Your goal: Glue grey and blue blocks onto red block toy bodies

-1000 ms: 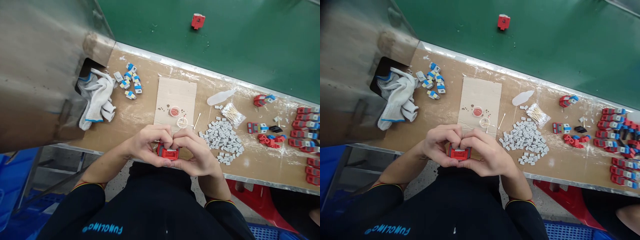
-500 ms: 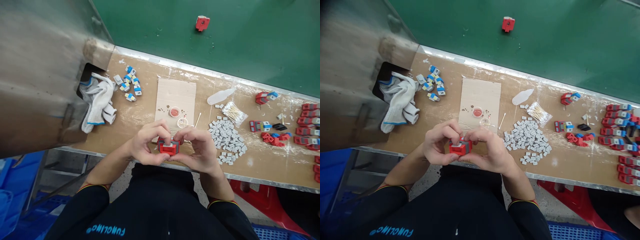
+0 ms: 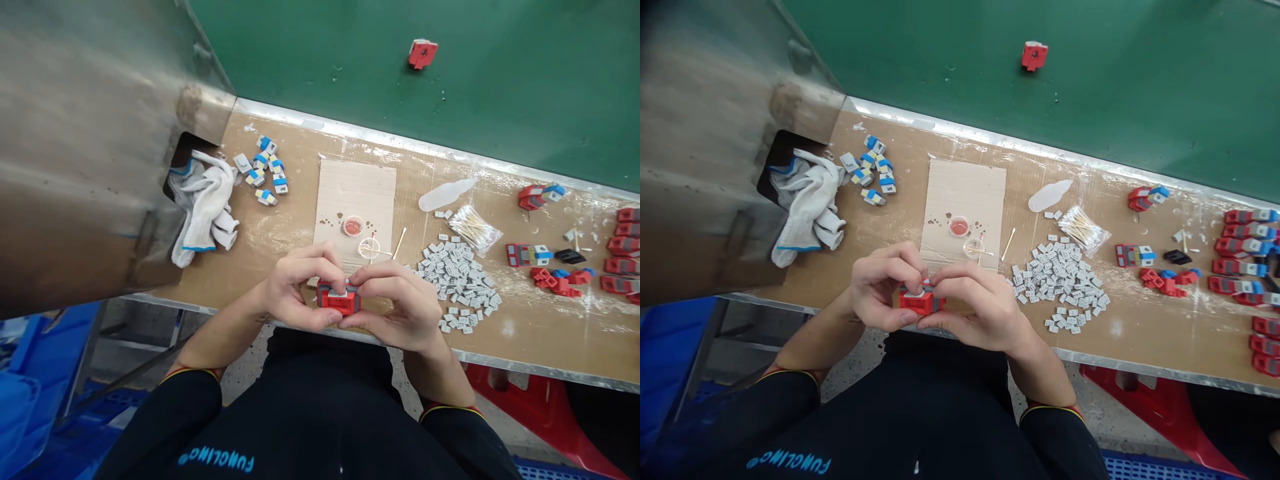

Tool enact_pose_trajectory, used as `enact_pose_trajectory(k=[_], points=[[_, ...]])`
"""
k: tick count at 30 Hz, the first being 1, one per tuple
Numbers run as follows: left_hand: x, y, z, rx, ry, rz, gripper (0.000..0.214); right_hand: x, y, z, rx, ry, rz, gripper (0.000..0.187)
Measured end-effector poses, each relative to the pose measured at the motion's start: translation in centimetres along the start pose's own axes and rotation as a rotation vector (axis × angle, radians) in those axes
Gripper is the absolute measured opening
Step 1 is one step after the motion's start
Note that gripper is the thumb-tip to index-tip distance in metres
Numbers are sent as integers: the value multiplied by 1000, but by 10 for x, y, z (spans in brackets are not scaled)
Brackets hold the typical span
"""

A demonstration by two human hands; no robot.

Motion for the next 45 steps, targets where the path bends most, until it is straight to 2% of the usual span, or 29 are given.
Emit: enact_pose_trajectory(k=[11,18,29,33,37,42,45], points=[[0,-5,5,2,-41,-14,24,4,2,-2,21,-12,-15,25],[-1,-6,-2,-71,-9,26,29,1,5,2,30,-14,11,26],[-2,-4,4,-9,-62,30,28,2,6,-2,-20,3,29,22],[-2,-5,3,-16,-28,11,28,2,5,-3,-33,10,17,20],[-1,-3,3,9,-1,-40,21,-1,7,-5,-40,45,9,20],[0,1,11,148,-74,-98,5,-7,6,-9,-61,90,-44,12],[-1,2,13,245,-99,-110,2,-10,4,-10,-107,110,-77,10]])
Point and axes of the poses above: each hand's wrist, its own x-axis towards the middle knuckle, its own y-axis out of the back of the hand, z = x × y, the point moved 9 cm from there along x, towards the middle knuckle, and after that the axes turned 5 degrees about y, right-handed, at the moved point
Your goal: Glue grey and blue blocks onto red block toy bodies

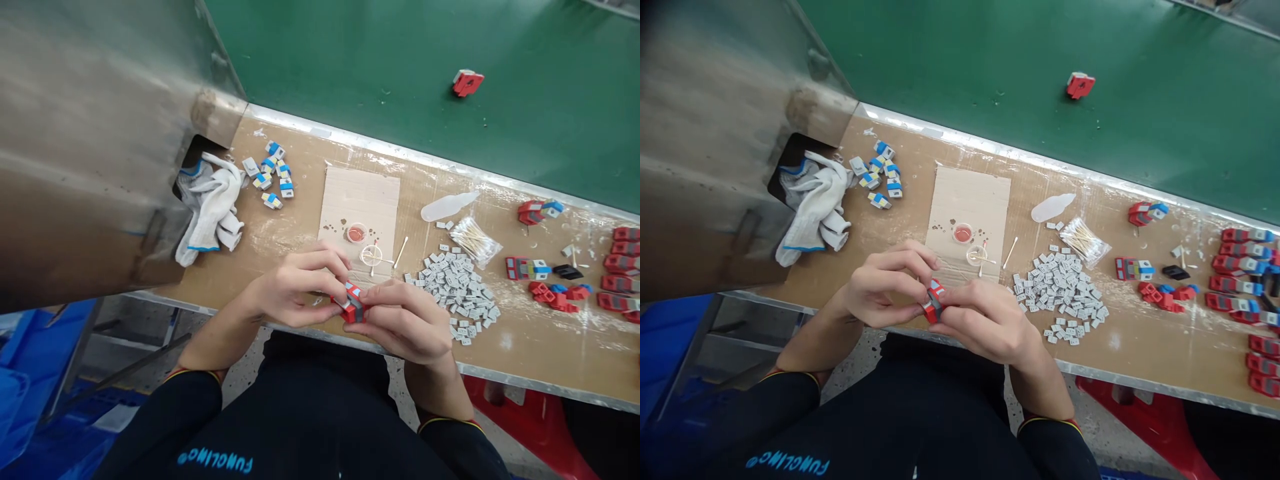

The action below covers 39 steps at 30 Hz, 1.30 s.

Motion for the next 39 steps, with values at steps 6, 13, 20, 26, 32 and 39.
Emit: enact_pose_trajectory(k=[6,13,20,26,32,39], points=[[-2,0,8,231,-98,102,6,-2,2,0,-70,13,25,10],[-7,-2,16,356,-148,245,10,-2,2,-3,-67,21,76,17],[-12,3,25,366,-192,352,10,2,1,-2,-92,64,102,39],[-18,0,27,386,-262,410,18,7,2,-5,-80,74,101,26],[-18,-2,25,384,-277,430,18,6,5,-7,-129,86,130,18],[-4,1,20,409,-232,317,15,5,5,-8,-209,123,127,15]])
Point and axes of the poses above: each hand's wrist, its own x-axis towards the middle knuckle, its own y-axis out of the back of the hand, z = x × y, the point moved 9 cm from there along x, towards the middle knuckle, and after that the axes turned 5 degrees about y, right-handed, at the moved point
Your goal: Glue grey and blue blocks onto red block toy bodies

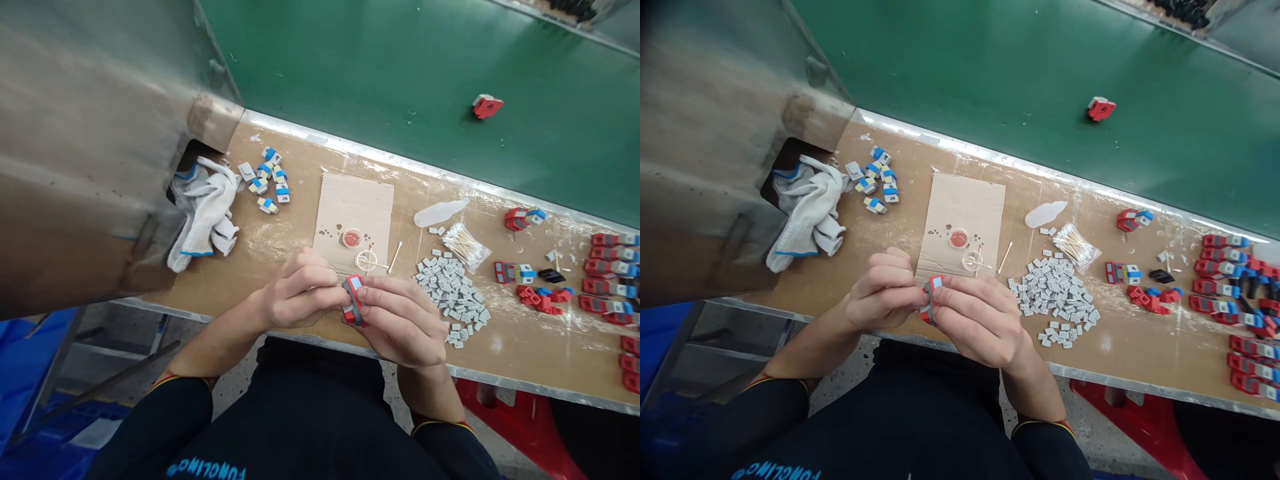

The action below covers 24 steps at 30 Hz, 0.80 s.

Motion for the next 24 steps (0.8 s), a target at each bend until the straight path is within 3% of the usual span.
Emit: enact_pose_trajectory(k=[5,10,14,20,24], points=[[4,4,6,-19,-93,-4,17,-4,-1,-2,12,11,6,25],[6,2,7,-29,-97,1,16,-4,-1,-2,20,-24,1,34],[4,-1,0,-138,21,-21,12,1,1,0,57,-52,13,36],[-1,-12,-5,-308,117,-245,9,0,-3,6,256,-101,-61,37],[-3,-9,-7,-357,132,-217,7,-1,-4,10,315,-156,-75,41]])
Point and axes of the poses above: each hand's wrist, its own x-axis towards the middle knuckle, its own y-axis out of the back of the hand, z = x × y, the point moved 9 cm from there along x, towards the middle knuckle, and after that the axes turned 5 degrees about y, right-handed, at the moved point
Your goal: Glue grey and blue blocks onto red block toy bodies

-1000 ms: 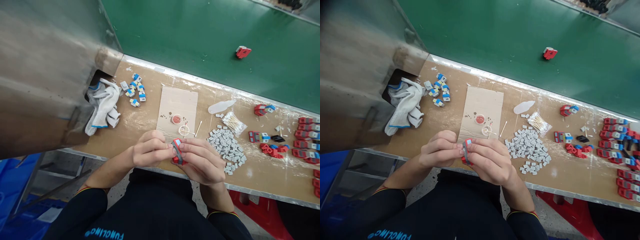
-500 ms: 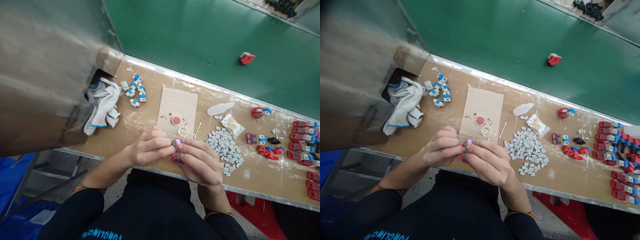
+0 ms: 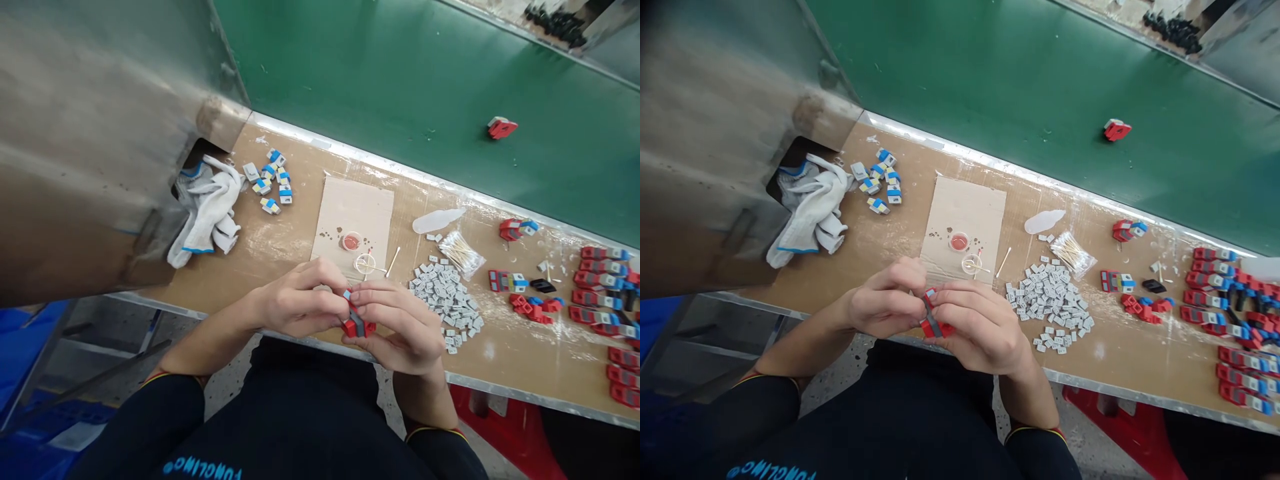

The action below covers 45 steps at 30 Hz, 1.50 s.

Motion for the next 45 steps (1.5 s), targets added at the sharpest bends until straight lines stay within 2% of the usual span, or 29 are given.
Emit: enact_pose_trajectory(k=[7,12,18,25,38,45], points=[[1,1,-2,-30,44,51,14,3,0,0,-21,-22,4,46],[3,0,-2,-105,67,46,13,2,1,-5,-60,10,11,49],[2,-1,-4,-90,83,44,13,1,-1,-4,-67,7,14,50],[1,7,-5,-134,55,144,9,-1,-4,2,-45,-17,39,50],[0,4,-2,-79,40,131,7,0,-5,0,-89,-27,20,52],[-1,8,-7,-10,103,164,20,-2,-3,1,-81,6,62,56]])
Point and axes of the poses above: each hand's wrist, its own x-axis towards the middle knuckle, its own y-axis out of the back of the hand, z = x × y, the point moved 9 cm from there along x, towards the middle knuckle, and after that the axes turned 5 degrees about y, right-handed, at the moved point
